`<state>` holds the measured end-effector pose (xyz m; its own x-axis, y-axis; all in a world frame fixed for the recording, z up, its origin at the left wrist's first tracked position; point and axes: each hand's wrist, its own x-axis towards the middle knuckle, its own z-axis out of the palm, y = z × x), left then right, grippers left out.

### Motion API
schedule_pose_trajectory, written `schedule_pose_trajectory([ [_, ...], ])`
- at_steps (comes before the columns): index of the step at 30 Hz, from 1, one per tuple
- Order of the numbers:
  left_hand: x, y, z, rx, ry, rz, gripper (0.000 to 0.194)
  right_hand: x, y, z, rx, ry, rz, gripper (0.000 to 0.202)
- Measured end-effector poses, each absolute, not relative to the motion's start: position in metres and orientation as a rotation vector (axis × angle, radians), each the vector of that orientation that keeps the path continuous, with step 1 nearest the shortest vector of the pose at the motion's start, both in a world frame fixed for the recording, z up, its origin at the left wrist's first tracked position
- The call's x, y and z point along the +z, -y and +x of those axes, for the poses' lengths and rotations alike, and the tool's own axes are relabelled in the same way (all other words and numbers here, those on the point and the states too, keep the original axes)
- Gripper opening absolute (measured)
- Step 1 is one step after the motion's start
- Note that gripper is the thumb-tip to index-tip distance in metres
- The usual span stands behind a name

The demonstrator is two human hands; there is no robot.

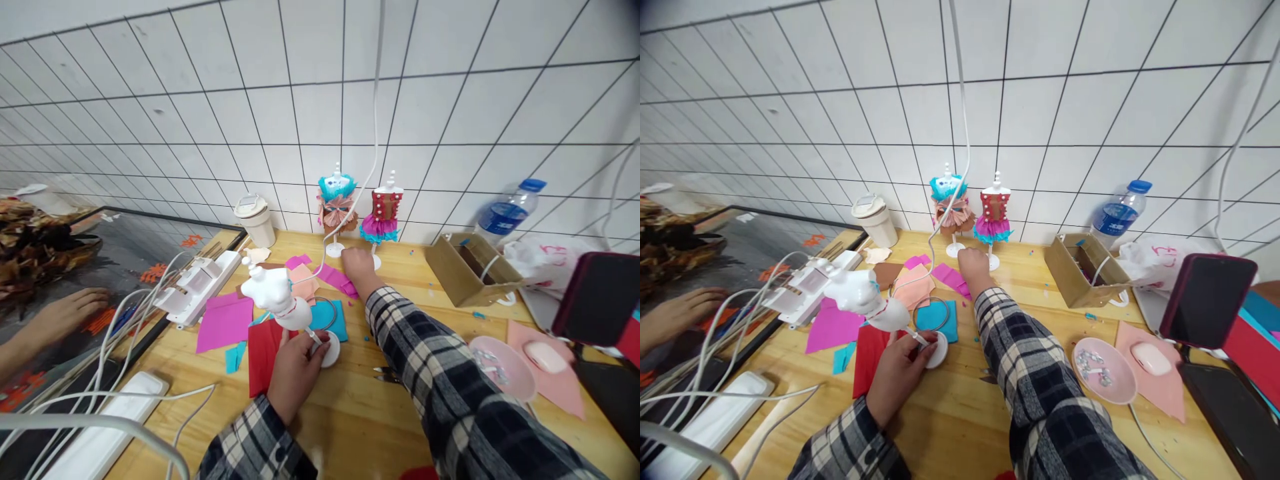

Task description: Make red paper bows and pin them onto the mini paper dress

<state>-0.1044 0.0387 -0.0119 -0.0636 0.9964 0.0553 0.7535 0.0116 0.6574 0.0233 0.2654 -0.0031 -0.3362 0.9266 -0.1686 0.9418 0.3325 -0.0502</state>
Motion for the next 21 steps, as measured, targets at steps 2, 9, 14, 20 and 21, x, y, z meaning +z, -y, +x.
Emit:
schedule_pose_trajectory([
  [2,-0.012,-0.039,-0.104,0.753,-1.868,1.807,0.019,-0.004,-0.261,0.025,-0.16,-2.491,1.793,0.033],
  [9,-0.011,-0.038,-0.105,0.786,-1.842,1.903,0.018,0.005,-0.24,0.029,-0.173,-2.587,1.8,0.028],
  [14,-0.014,-0.037,-0.113,0.802,-1.845,1.957,0.02,0.047,-0.192,0.066,-0.303,-2.781,1.637,0.022],
  [20,-0.008,-0.024,-0.11,0.791,-1.757,2.01,0.021,0.082,-0.121,0.215,-0.455,-2.669,1.931,0.015],
  [21,-0.004,-0.023,-0.104,0.783,-1.731,2.019,0.021,0.08,-0.113,0.238,-0.512,-2.557,2.028,0.015],
])
